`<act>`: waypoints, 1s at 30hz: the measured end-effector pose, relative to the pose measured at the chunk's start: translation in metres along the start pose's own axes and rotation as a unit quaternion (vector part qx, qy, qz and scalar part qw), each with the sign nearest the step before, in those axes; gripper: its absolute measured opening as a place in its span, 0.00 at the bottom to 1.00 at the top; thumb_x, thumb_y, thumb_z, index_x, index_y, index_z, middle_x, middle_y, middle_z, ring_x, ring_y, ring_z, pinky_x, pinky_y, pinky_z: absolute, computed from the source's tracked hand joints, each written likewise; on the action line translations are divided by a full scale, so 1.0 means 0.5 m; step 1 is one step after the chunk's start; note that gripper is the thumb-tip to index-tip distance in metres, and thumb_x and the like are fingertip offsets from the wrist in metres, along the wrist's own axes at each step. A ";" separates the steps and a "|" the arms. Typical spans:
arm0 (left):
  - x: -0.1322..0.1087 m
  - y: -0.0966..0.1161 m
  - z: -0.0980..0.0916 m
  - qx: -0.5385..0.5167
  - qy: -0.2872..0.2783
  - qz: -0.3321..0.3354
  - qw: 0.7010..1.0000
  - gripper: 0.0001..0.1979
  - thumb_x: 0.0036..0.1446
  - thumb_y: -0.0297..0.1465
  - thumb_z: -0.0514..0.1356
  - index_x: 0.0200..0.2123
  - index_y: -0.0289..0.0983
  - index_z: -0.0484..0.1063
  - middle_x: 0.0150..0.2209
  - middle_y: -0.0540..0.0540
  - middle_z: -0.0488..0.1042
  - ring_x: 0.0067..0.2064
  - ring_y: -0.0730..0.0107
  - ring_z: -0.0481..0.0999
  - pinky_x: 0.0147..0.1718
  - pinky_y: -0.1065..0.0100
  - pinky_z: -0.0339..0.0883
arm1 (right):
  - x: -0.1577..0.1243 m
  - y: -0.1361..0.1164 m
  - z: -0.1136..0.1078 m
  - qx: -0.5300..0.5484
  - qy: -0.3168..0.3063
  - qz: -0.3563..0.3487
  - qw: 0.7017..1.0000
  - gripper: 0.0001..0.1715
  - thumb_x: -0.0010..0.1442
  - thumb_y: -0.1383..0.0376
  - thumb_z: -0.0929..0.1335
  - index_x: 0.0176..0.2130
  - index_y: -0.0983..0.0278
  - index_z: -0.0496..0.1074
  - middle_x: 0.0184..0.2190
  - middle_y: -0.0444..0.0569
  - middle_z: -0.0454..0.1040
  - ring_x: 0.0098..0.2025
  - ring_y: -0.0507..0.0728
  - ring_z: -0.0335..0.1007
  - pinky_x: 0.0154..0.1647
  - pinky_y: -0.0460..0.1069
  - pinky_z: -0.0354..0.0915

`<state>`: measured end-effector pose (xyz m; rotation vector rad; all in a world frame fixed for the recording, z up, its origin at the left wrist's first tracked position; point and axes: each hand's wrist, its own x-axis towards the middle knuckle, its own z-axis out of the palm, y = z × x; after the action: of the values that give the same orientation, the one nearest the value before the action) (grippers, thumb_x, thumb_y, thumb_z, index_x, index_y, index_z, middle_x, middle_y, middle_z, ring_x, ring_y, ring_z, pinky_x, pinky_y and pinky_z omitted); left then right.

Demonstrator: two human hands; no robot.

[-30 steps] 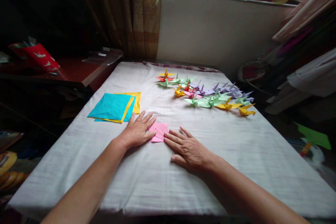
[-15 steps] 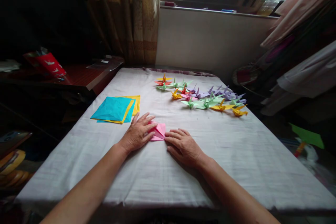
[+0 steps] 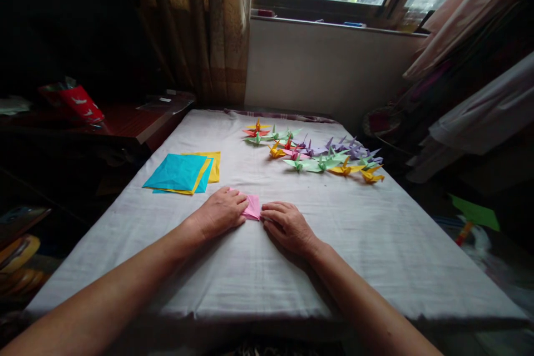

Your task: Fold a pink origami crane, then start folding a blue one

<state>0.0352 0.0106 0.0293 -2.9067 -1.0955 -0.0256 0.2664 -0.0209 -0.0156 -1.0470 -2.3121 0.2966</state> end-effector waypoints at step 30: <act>-0.003 -0.042 -0.017 -0.455 0.077 -0.063 0.885 0.18 0.58 0.40 0.62 0.51 0.41 0.77 0.47 0.48 0.80 0.47 0.60 0.77 0.46 0.68 0.66 | 0.111 0.029 0.017 0.145 0.100 0.111 0.978 0.08 0.60 0.63 0.68 0.35 0.59 0.79 0.32 0.48 0.81 0.36 0.57 0.76 0.42 0.51 0.69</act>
<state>0.0202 0.0250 0.0385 -3.4581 -1.5583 -1.0232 0.2411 0.0301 -0.0057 -1.1284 -1.9082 0.5705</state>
